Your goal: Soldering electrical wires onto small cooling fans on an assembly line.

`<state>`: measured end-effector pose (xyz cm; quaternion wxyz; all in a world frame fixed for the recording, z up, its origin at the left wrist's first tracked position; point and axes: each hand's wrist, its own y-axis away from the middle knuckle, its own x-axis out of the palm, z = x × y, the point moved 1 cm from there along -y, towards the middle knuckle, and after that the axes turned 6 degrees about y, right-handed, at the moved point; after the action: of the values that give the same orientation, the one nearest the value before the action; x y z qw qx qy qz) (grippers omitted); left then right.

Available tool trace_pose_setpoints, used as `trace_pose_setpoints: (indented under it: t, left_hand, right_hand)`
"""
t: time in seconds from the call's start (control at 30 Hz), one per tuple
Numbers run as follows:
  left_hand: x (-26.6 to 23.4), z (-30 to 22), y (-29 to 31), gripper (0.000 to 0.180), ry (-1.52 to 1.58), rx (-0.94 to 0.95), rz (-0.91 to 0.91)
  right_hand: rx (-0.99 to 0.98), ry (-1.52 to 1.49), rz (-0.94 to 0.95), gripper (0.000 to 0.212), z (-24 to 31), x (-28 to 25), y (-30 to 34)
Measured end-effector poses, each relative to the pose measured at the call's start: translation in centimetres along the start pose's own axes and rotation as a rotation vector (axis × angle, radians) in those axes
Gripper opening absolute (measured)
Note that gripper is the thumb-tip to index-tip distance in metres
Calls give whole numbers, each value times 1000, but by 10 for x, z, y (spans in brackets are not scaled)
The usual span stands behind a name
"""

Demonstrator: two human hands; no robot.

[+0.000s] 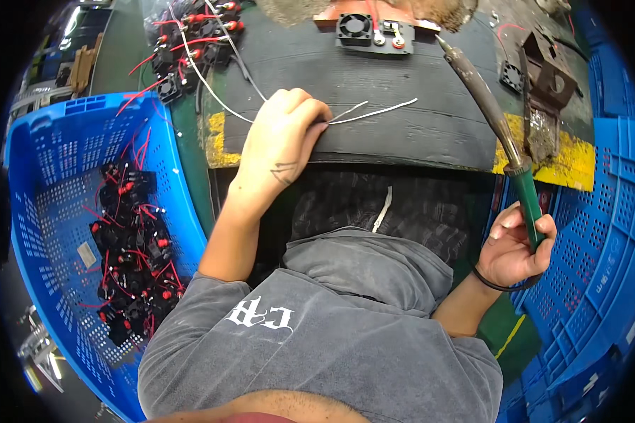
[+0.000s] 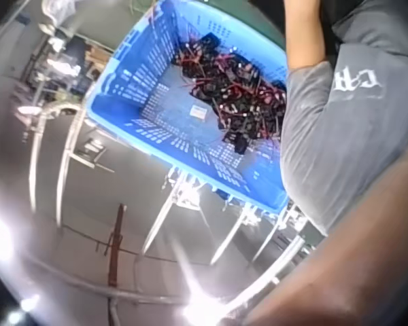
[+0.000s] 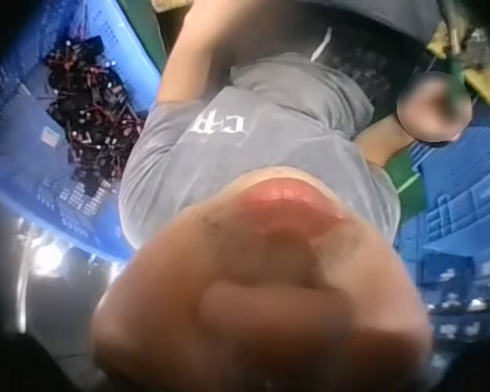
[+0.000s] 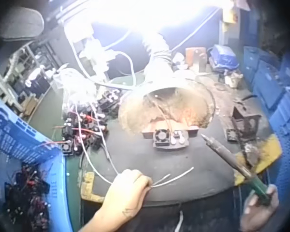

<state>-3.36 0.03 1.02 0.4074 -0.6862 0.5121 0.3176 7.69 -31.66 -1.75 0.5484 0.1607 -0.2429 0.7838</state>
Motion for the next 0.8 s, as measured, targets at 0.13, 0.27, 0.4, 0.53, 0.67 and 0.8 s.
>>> trace_pose_setpoints:
  t: [0.13, 0.27, 0.4, 0.53, 0.67, 0.8]
  left_hand:
    - [-5, -7, 2, 14, 61, -15, -74]
    - [-22, -16, 12, 11, 169, -29, -256]
    - [-40, -21, 15, 15, 217, -1, -355]
    - [-52, -29, 2, 19, 233, 22, -398]
    - [-50, -24, -28, 21, 196, 82, -358]
    - [-31, -9, -58, 17, 157, 139, -274]
  right_hand:
    - [-4, -26, -34, 34, -1, 1, 1]
    - [-20, -9, -7, 34, 4, 1, 4]
    - [-38, -3, -33, 34, 6, -2, 8]
    - [-40, 20, -49, 38, 7, -4, 7]
    - [-111, 156, -43, 44, 13, -4, 8]
    - [-123, 269, -2, 63, 24, 8, 3]
